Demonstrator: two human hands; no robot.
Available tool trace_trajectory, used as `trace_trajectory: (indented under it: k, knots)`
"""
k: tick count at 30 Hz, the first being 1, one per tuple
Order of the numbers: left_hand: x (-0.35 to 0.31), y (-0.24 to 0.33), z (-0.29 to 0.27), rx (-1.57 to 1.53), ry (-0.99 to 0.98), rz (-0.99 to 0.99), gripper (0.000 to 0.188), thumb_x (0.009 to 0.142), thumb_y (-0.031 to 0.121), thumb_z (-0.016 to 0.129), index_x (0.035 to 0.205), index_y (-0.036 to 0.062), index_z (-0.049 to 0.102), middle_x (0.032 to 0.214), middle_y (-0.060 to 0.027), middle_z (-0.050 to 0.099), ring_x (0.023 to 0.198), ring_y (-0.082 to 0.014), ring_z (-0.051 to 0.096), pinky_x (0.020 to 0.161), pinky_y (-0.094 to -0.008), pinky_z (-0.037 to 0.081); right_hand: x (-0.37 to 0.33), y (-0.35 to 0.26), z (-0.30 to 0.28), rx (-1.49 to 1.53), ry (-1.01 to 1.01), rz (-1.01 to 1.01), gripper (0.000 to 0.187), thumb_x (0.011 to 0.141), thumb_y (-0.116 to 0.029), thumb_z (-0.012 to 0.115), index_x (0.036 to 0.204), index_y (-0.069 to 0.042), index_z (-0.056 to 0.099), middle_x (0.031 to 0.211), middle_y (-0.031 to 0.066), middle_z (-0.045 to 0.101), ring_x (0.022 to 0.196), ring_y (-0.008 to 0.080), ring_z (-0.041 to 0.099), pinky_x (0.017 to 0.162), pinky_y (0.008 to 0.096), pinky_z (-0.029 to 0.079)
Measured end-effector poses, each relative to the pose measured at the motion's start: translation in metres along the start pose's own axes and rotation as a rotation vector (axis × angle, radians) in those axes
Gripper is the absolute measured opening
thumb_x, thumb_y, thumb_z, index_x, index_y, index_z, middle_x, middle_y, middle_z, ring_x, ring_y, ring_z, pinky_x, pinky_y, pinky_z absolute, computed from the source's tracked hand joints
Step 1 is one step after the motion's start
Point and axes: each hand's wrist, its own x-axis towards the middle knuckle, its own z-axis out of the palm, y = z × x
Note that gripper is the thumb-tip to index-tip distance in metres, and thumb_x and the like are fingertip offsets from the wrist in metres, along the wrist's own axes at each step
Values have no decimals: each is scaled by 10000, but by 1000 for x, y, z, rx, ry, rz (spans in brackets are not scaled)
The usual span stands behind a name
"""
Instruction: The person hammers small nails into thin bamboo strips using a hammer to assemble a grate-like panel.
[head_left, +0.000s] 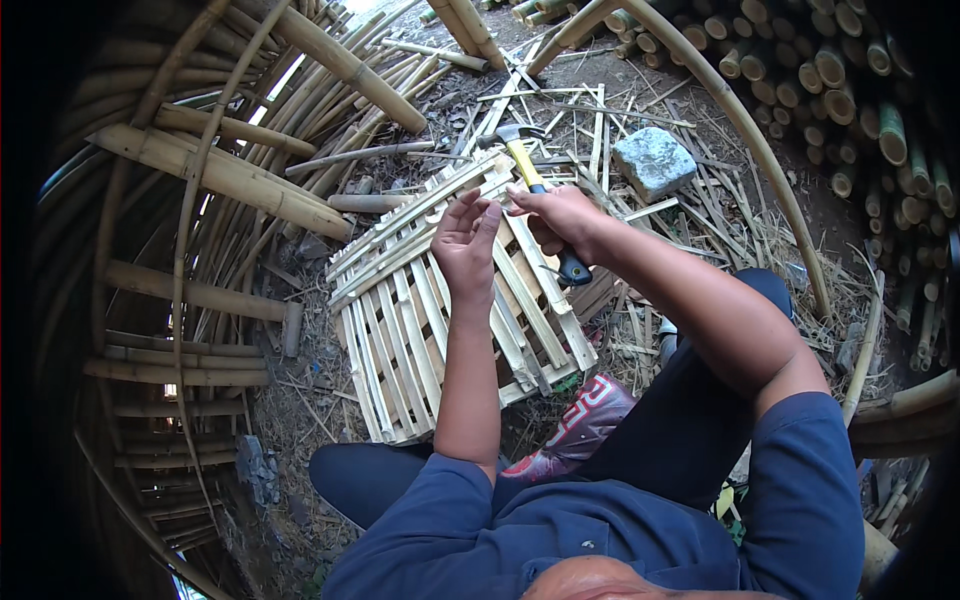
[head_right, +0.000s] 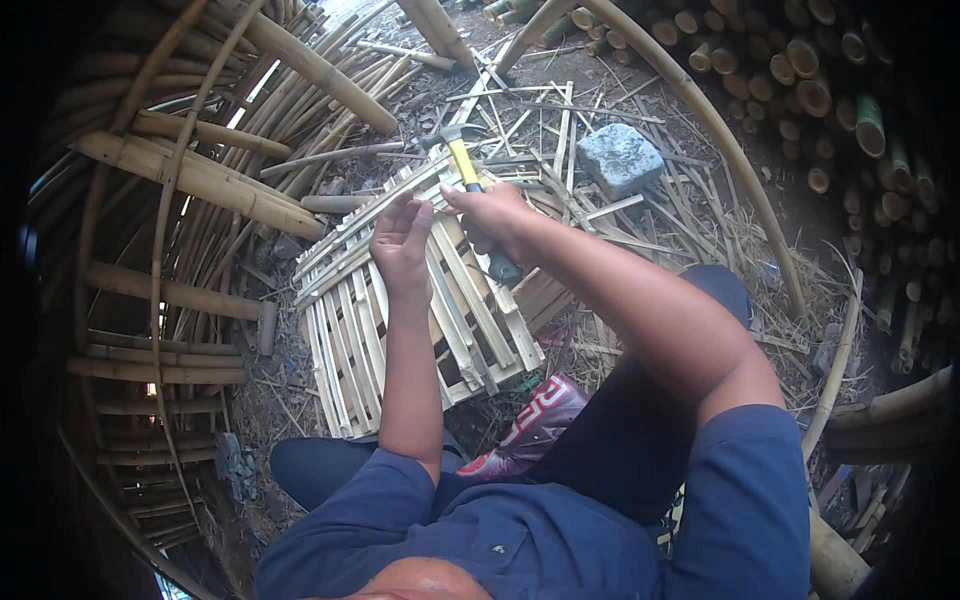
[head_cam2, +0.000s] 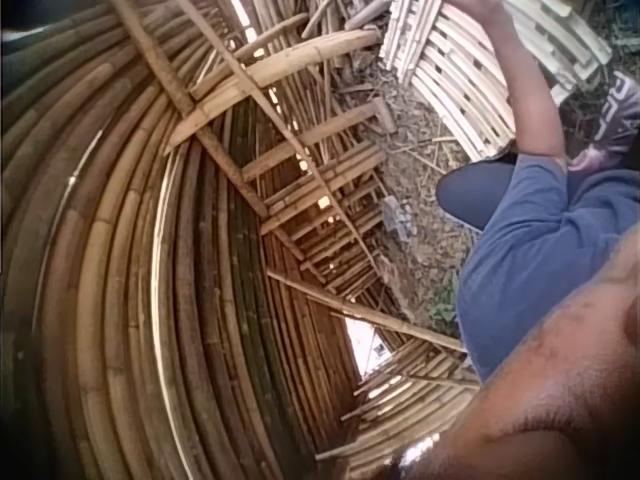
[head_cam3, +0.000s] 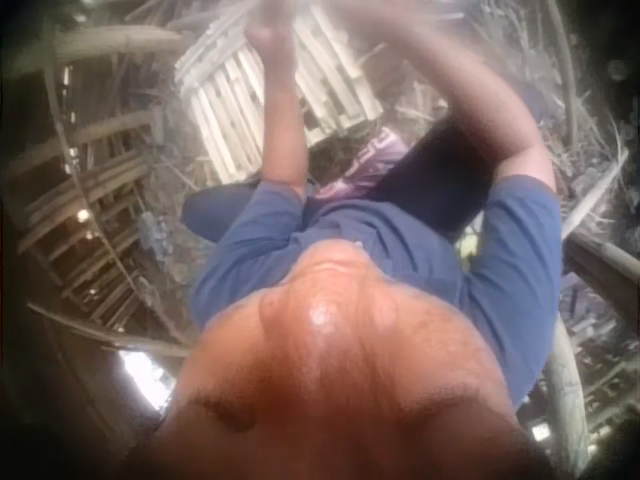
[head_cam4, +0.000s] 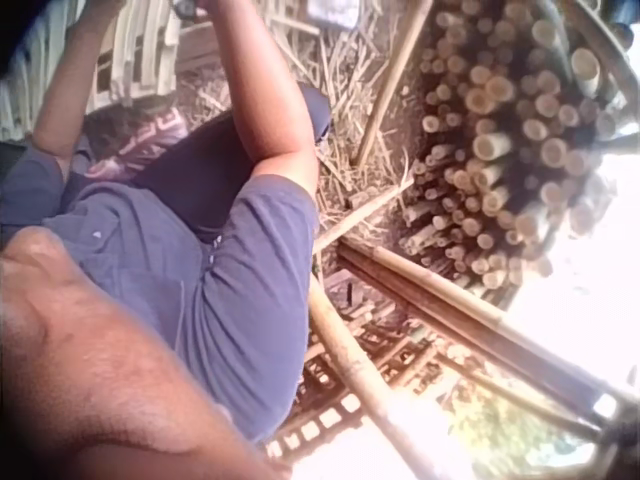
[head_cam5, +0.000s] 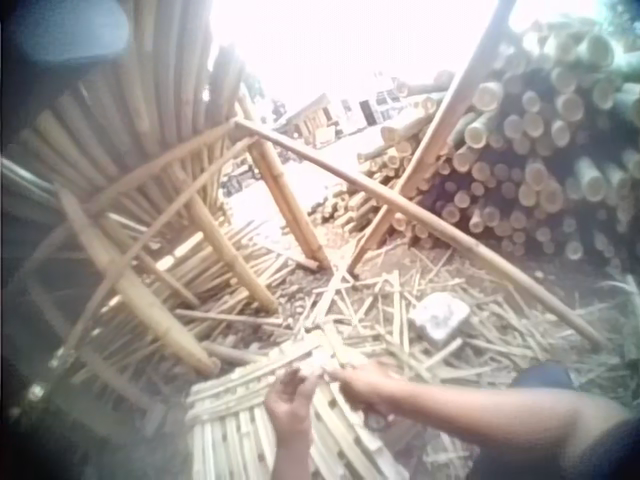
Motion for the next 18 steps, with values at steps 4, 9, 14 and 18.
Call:
trace_trajectory:
  k: [4, 9, 14, 18]
  knots:
    - [-15, 10, -10, 384, 65, 123, 313, 919, -18, 751, 1214, -17, 648, 1065, -77, 725, 933, -87, 682, 787, -224, 511, -18, -11, 15, 104, -180, 148, 221, 1008, -313, 651, 949, -105, 603, 642, -102, 328, 468, 31, 237, 420, 230, 193]
    - [-32, 28, -14, 311, 51, 121, 341, 906, -18, 755, 1227, -5, 642, 1096, -83, 711, 984, -115, 676, 816, -241, 502, -20, -3, 23, -53, -268, 85, 219, 1039, -251, 616, 852, -146, 571, 620, -111, 324, 464, 29, 238, 417, 238, 190]
    - [-78, 84, -17, 347, 155, 444, 413, 799, 7, 837, 1163, 22, 644, 1160, -110, 669, 1109, -180, 629, 912, -335, 489, -23, 2, 29, -12, -278, 83, 207, 1047, -266, 622, 895, -138, 561, 609, -115, 310, 454, 33, 225, 411, 241, 173]
    - [-105, 125, -7, 364, 74, 637, 377, 744, 24, 874, 1028, 50, 628, 1034, -102, 673, 1055, -237, 633, 999, -394, 480, -24, 7, 26, -27, -268, 83, 219, 1053, -249, 598, 872, -148, 529, 609, -118, 290, 457, 33, 223, 413, 241, 170]
